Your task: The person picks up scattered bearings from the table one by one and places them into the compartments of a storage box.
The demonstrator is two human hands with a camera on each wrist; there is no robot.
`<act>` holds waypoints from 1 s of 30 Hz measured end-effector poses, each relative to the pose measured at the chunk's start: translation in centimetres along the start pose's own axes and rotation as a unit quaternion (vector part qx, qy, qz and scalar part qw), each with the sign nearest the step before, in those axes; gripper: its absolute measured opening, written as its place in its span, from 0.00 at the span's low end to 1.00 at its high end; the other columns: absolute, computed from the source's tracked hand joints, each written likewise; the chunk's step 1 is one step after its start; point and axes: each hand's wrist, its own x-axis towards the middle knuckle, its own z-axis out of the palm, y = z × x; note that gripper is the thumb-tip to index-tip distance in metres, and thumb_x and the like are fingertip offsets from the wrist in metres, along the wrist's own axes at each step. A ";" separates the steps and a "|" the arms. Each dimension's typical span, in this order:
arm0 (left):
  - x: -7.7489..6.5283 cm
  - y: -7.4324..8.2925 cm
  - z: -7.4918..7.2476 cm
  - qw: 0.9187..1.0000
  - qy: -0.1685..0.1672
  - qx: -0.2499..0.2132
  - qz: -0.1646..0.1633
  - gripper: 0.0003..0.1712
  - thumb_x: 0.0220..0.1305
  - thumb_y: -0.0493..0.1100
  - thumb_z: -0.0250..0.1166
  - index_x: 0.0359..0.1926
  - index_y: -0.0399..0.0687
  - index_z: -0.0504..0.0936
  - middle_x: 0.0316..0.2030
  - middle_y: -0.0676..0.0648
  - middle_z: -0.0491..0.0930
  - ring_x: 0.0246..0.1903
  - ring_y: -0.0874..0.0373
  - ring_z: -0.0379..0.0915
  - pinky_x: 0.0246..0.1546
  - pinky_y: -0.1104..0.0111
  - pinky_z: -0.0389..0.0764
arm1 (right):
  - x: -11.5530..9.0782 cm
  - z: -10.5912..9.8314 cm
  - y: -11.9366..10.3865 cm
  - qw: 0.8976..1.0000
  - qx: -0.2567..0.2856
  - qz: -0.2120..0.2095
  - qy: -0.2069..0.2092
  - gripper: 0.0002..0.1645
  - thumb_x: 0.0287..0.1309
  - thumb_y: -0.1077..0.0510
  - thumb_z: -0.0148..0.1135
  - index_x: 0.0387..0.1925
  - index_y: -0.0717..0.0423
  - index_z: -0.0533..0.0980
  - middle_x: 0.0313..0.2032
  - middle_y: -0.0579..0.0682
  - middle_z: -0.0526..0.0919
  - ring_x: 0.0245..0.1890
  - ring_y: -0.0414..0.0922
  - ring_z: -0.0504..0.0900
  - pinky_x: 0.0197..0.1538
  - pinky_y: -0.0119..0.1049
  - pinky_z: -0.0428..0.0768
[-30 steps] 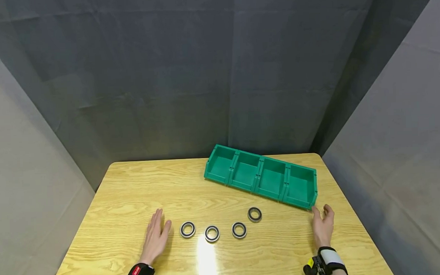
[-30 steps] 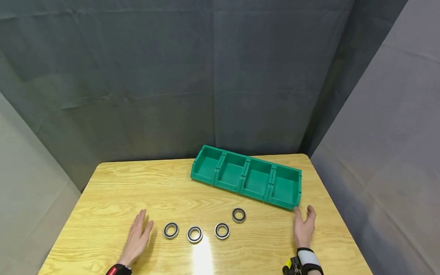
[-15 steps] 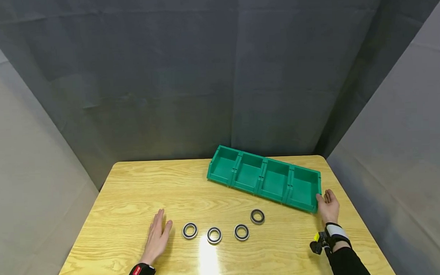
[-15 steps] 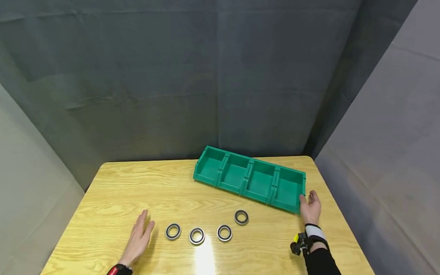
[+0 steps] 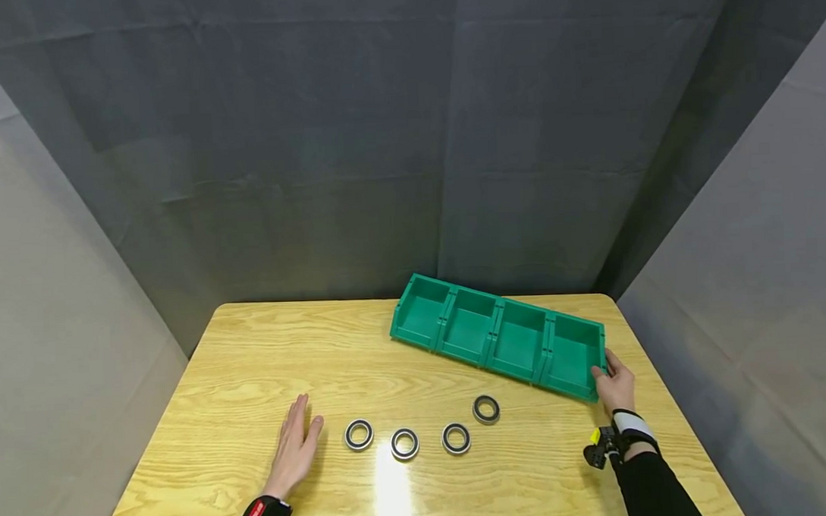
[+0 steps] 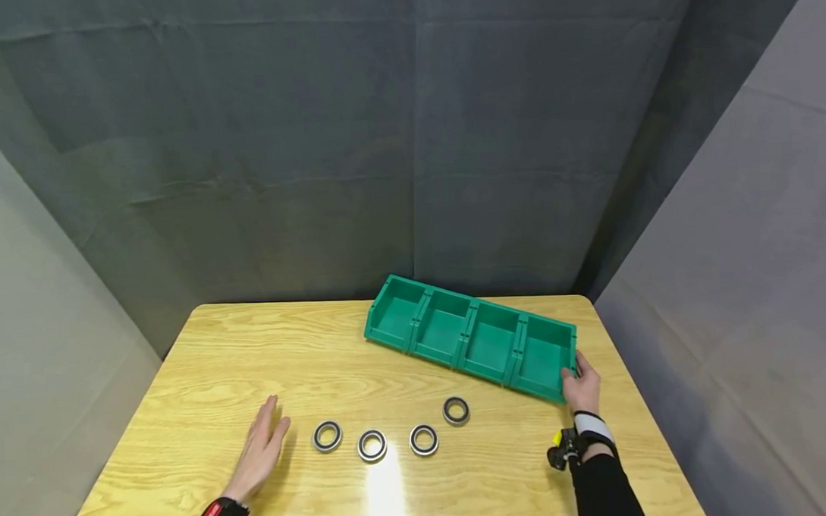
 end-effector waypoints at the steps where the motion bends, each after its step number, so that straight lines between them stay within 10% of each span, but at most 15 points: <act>1: 0.0 0.0 0.0 1.000 0.000 0.000 0.002 0.37 0.81 0.51 0.45 0.78 0.33 0.48 0.78 0.29 0.45 0.78 0.30 0.37 0.77 0.37 0.39 | 0.0 0.1 -0.1 1.000 0.003 0.002 -0.002 0.37 0.70 0.70 0.43 0.76 0.71 0.48 0.75 0.74 0.51 0.77 0.68 0.52 0.77 0.59 0.57; 30: 1.7 0.8 -0.9 0.997 -0.031 -0.060 -0.034 0.37 0.82 0.51 0.40 0.78 0.31 0.46 0.77 0.26 0.45 0.76 0.28 0.42 0.76 0.37 0.48 | 0.9 4.1 -1.8 0.994 -0.017 -0.016 -0.109 0.36 0.72 0.69 0.44 0.77 0.69 0.47 0.76 0.74 0.50 0.77 0.69 0.51 0.77 0.61 0.57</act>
